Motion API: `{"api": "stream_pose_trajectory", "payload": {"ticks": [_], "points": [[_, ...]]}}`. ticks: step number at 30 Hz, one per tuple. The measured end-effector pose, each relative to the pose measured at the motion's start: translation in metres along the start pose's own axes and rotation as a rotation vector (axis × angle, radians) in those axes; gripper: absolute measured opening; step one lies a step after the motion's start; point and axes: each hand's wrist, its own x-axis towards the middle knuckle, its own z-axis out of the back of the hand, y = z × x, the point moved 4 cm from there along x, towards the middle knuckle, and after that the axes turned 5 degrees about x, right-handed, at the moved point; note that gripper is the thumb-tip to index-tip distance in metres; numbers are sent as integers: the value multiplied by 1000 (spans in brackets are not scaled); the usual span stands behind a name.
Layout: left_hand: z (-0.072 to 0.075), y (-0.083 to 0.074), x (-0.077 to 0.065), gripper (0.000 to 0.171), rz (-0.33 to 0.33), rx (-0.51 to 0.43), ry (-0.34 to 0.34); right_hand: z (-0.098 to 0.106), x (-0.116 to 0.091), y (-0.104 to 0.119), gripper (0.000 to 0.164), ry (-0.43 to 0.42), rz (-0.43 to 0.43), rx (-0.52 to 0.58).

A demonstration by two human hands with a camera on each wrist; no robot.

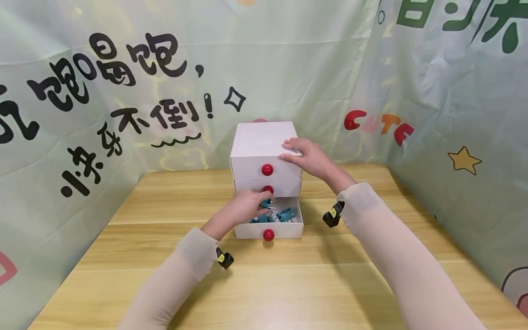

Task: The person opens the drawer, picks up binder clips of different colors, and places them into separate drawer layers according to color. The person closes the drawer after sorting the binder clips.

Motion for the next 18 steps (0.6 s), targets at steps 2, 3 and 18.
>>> {"api": "stream_pose_trajectory", "payload": {"ticks": [2, 3, 18], "points": [[-2, -4, 4, 38, -15, 44, -1, 0, 0, 0, 59, 0, 1, 3], [-3, -5, 6, 38, -23, 65, 2, 0, -1, 0, 59, 0, 1, 4], [-12, -13, 10, 32, -63, 77, -36, 1, -1, 0, 57, -13, 11, 16]]}}
